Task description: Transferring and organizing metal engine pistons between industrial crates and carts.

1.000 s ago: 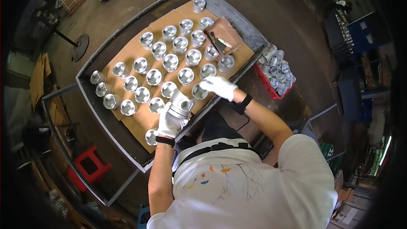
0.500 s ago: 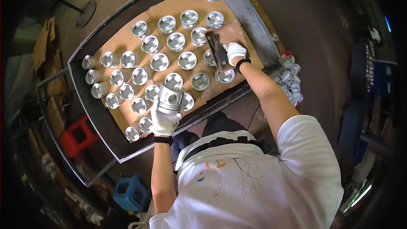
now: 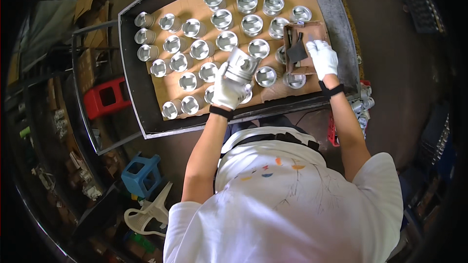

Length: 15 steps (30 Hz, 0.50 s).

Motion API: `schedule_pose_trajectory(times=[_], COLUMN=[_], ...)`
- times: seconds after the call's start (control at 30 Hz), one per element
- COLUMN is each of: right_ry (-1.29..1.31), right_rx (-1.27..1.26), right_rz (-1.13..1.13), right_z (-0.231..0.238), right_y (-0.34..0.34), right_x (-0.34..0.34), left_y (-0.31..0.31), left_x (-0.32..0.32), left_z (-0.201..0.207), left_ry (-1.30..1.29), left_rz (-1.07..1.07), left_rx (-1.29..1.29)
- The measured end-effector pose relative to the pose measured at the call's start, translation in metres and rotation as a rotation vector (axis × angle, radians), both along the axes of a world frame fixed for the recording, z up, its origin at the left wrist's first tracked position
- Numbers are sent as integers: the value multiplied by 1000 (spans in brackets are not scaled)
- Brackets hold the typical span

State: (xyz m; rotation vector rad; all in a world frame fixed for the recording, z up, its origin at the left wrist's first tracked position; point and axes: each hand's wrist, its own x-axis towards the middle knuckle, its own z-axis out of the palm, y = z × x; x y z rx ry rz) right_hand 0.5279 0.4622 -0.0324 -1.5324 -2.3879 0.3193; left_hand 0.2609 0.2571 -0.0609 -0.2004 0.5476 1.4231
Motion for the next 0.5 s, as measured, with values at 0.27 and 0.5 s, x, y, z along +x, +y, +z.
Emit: schedule_pose_trajectory(times=[0.27, 0.5], right_ry=[131, -47], right_rx=[59, 43], right_rz=[546, 629], right_z=[70, 58], right_y=[-105, -127], right_x=[-75, -108], left_y=[33, 25], left_x=[11, 1], left_z=[12, -11], left_ry=[-27, -123], left_rz=[67, 60], left_rx=[-39, -40])
